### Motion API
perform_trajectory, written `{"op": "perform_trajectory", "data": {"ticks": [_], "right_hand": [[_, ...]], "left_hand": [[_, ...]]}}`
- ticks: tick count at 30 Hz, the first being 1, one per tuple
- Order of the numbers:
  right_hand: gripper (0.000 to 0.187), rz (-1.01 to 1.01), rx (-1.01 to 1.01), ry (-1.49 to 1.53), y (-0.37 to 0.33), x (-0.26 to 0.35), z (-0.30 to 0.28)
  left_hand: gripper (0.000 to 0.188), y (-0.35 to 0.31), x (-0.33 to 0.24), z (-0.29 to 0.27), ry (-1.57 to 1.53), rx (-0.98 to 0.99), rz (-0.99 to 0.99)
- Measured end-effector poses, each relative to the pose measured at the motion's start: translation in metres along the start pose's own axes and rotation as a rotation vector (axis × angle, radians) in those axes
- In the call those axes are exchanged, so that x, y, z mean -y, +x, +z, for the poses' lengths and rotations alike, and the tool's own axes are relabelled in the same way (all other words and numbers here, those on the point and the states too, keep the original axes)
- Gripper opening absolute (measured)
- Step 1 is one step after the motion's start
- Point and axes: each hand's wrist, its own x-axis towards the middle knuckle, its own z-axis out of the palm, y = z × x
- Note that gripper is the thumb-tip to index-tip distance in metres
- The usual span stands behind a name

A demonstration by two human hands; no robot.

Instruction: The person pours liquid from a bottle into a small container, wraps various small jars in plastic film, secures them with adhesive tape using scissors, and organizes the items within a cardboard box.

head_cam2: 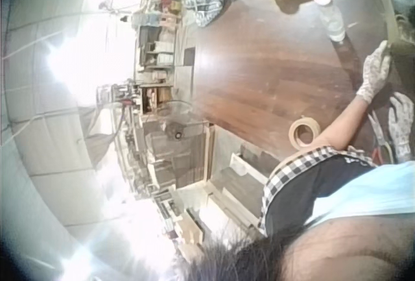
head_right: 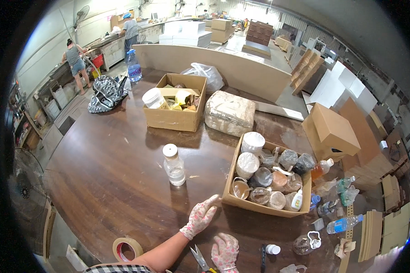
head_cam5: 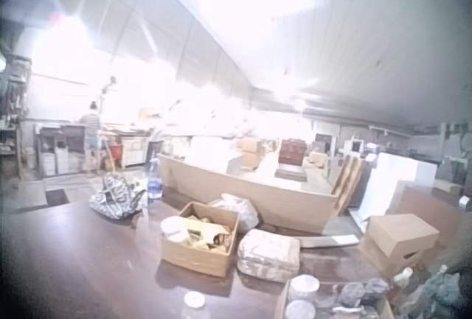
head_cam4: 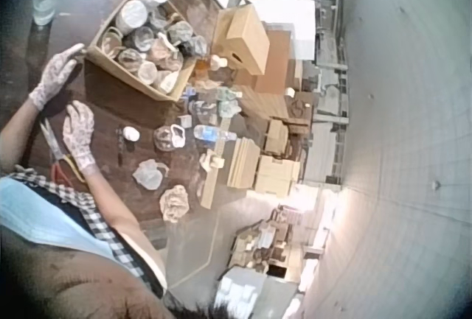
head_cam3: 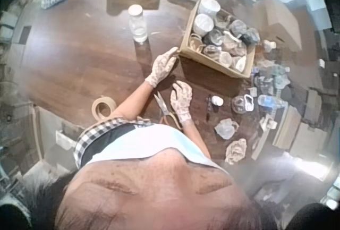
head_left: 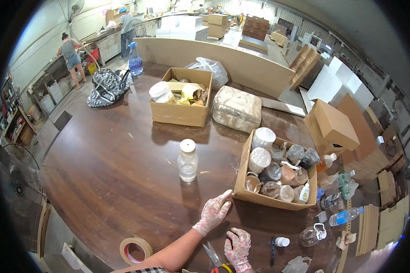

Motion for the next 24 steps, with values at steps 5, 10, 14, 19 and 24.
{"op": "perform_trajectory", "data": {"ticks": [5, 10, 14, 19, 24], "right_hand": [[0.028, -0.007, -0.023, -0.003, -0.005, 0.0, 0.004], [0.027, -0.035, -0.076, -0.01, -0.004, -0.003, 0.003], [0.025, -0.043, -0.119, 0.056, 0.001, -0.002, 0.008], [0.024, -0.016, -0.049, 0.121, 0.006, -0.012, 0.005], [0.032, 0.357, -0.096, 0.629, -0.014, -0.012, -0.033]], "left_hand": [[0.037, -0.006, 0.013, 0.004, -0.176, -0.043, -0.065], [0.033, -0.005, 0.021, 0.011, -0.348, -0.055, -0.127], [0.027, 0.0, 0.022, -0.003, -0.456, -0.004, -0.195], [0.032, -0.007, -0.037, -0.048, -0.532, 0.047, -0.213], [0.032, -0.031, -0.084, -0.111, -0.317, -0.014, -0.074]]}}
